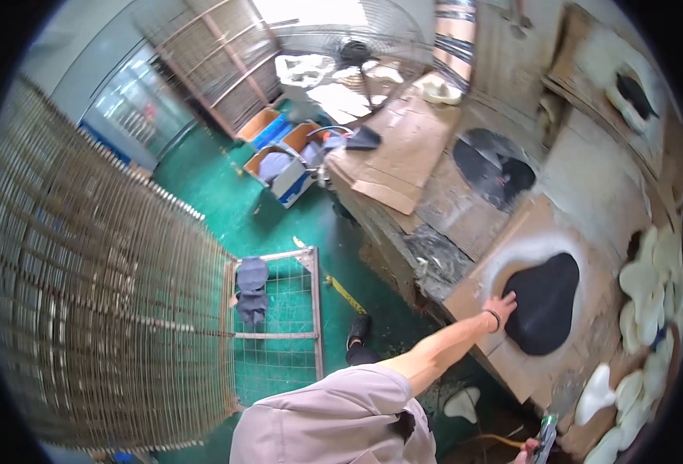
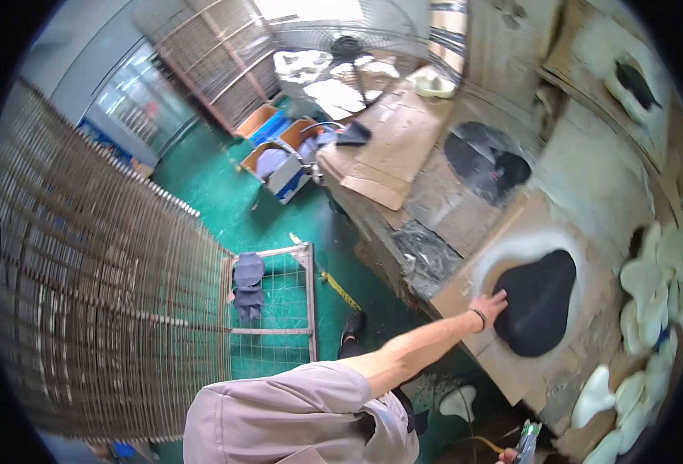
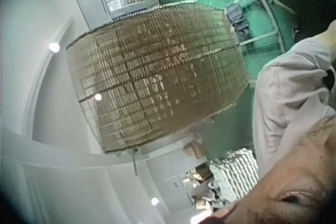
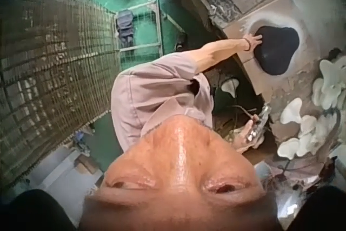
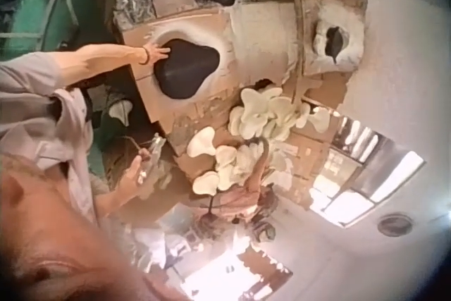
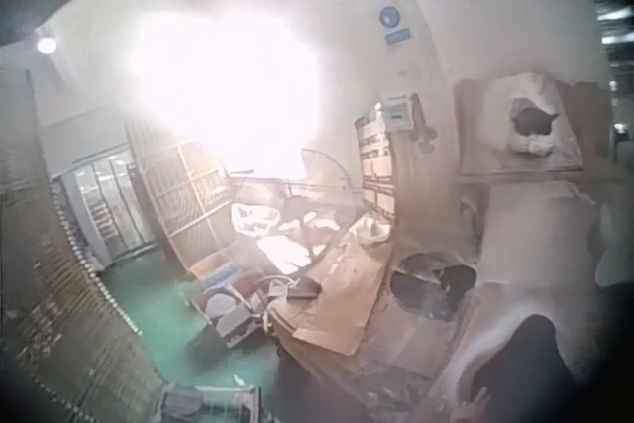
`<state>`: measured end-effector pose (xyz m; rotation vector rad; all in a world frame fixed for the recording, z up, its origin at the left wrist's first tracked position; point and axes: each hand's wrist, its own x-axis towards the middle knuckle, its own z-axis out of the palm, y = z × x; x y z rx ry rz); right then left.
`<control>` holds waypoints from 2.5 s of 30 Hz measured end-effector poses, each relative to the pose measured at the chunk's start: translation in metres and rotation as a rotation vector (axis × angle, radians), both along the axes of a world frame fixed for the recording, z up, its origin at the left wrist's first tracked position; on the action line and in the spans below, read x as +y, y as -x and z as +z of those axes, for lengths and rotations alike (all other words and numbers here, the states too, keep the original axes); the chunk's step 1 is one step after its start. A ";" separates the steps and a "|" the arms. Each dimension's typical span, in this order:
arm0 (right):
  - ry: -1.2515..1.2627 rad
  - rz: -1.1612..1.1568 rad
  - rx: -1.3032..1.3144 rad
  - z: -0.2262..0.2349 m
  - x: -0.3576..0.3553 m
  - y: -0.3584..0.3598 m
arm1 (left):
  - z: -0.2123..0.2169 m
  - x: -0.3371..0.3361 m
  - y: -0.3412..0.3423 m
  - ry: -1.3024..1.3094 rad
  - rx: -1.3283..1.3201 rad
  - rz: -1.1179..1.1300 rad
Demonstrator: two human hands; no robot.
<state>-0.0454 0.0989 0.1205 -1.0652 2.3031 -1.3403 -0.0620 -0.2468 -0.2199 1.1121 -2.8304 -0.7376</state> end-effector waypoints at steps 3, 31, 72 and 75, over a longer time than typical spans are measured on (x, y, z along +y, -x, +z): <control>-0.030 -0.229 -0.103 -0.002 -0.016 0.002 | 0.016 -0.010 0.004 -0.295 0.166 -0.101; -0.283 -0.072 -0.092 0.027 0.031 0.020 | -0.164 0.086 -0.459 -0.897 0.028 1.023; -0.193 -0.098 0.036 0.027 0.026 0.015 | -0.113 0.052 -0.292 -0.831 0.300 0.687; -0.358 0.017 -0.063 0.036 0.045 0.018 | -0.082 0.030 -0.215 -0.777 0.521 0.558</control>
